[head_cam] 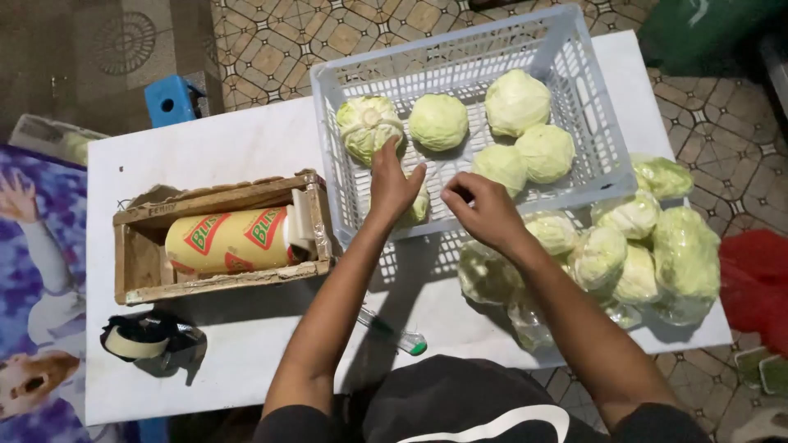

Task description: Wrapping individual cabbages in plastic cling film using a dispenser and a cutter.

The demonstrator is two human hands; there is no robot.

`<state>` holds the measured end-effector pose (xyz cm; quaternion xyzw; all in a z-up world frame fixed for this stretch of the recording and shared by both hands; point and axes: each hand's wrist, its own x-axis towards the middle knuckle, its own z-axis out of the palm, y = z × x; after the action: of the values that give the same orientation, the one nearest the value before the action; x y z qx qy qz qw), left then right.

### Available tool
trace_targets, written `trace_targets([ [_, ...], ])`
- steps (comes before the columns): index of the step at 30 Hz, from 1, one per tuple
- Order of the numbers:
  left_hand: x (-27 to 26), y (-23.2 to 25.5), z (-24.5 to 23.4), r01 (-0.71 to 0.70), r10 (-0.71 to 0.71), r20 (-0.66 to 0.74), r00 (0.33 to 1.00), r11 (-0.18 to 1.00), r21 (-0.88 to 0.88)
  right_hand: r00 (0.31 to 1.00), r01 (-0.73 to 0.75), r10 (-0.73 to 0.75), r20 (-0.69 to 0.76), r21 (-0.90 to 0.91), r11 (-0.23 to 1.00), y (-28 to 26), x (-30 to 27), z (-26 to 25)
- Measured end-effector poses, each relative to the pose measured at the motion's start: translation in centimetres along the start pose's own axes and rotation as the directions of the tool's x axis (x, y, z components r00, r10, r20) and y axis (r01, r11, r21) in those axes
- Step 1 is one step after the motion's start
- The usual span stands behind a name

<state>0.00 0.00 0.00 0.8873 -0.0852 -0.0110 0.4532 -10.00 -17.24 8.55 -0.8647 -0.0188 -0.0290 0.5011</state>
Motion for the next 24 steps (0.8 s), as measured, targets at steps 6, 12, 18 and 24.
trace_targets([
  [6,6.6,-5.0,1.0,0.598,-0.604,-0.036,0.796,0.794,-0.113,0.975,-0.023,0.08,0.209,-0.26,0.965,2.8,6.6,7.0],
  [12,7.8,-2.7,1.1,0.706,-0.783,-0.072,0.618,0.593,-0.388,0.935,-0.116,0.196,0.296,-0.266,0.957,4.1,6.7,8.4],
  [18,7.2,-1.6,2.0,0.612,-0.807,-0.25,0.536,0.575,-0.544,0.942,-0.083,0.167,0.291,-0.281,0.956,5.1,6.6,8.4],
  [24,7.7,-4.5,2.3,0.623,-0.822,-0.157,0.547,0.525,-0.58,0.958,-0.058,0.139,0.25,-0.305,0.951,5.1,6.5,8.8],
])
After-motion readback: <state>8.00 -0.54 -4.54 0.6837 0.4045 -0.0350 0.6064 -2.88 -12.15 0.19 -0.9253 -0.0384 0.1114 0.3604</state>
